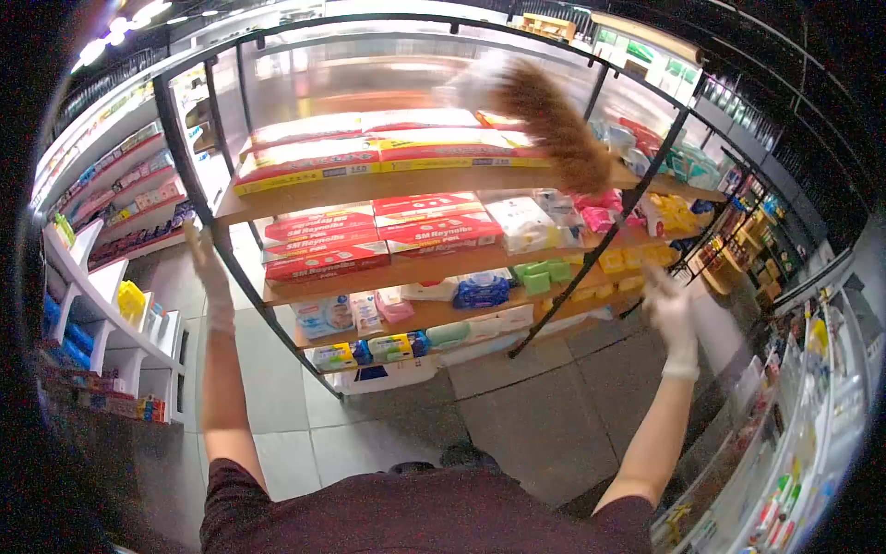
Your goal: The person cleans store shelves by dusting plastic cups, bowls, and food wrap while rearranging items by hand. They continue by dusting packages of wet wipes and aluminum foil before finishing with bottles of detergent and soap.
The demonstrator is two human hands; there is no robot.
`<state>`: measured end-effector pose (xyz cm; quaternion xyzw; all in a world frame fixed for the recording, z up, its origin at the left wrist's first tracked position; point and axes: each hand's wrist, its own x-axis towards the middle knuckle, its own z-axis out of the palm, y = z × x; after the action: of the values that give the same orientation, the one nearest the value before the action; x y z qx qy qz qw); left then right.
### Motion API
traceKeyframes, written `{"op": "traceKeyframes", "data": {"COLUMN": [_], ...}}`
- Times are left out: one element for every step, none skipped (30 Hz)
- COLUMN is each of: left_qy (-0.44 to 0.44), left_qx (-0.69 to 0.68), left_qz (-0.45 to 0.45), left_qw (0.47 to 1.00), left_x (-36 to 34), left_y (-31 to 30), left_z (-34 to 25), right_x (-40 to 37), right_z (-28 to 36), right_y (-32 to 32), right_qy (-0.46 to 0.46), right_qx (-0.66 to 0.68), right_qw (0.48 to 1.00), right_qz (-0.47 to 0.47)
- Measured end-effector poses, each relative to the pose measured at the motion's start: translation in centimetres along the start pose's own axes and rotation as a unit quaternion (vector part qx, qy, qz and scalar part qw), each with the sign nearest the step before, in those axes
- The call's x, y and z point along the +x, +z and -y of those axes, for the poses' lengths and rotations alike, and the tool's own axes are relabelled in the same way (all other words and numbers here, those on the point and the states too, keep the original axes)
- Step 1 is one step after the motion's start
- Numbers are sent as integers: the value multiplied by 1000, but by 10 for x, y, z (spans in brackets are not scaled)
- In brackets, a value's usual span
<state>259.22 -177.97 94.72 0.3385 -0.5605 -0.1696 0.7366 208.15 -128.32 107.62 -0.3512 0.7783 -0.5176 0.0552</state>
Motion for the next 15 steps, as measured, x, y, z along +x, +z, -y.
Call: {"op": "traceKeyframes", "data": {"left_qy": [-1, -40, -80, -99, -117, -123, -126, -109, -93, -82, -70, -58, -46, -26, -6], "left_qx": [-19, 18, 56, -11, -77, -76, -72, -52, -32, -34, -35, -20, -5, 7, 19], "left_qz": [20, 32, 44, 29, 9, 1, -10, -19, -27, -35, -39, -33, -26, -24, -21], "left_qw": [1000, 999, 994, 995, 990, 989, 989, 993, 995, 995, 996, 998, 999, 999, 1000], "left_x": [17, 26, 29, 32, 31, 29, 29, 28, 26, 25, 24, 23, 23, 26, 29], "left_y": [7, 13, 20, 25, 29, 31, 31, 30, 32, 33, 34, 31, 27, 29, 29], "left_z": [12, 8, 2, 7, 15, 17, 14, 13, 10, 8, 5, 0, -3, 6, 17], "right_x": [43, 67, 113, 123, 125, 108, 78, 47, 20, 3, -7, -15, -21, -6, -2], "right_z": [-22, 0, -33, -14, 11, 41, 71, 103, 123, 122, 120, 132, 143, 127, 124], "right_y": [-9, -6, -11, 3, 24, 50, 81, 112, 138, 162, 179, 182, 182, 175, 167], "right_qy": [-38, -61, -227, -148, -70, -109, -151, -195, -237, -332, -416, -373, -329, -302, -282], "right_qx": [-46, -168, -333, -440, -539, -523, -503, -481, -460, -359, -249, -230, -213, -173, -195], "right_qw": [998, 981, 904, 876, 831, 839, 846, 854, 855, 872, 872, 892, 908, 926, 934], "right_qz": [-32, -75, -146, -132, -117, -104, -88, -38, 13, 37, 63, 106, 149, 144, 97]}}
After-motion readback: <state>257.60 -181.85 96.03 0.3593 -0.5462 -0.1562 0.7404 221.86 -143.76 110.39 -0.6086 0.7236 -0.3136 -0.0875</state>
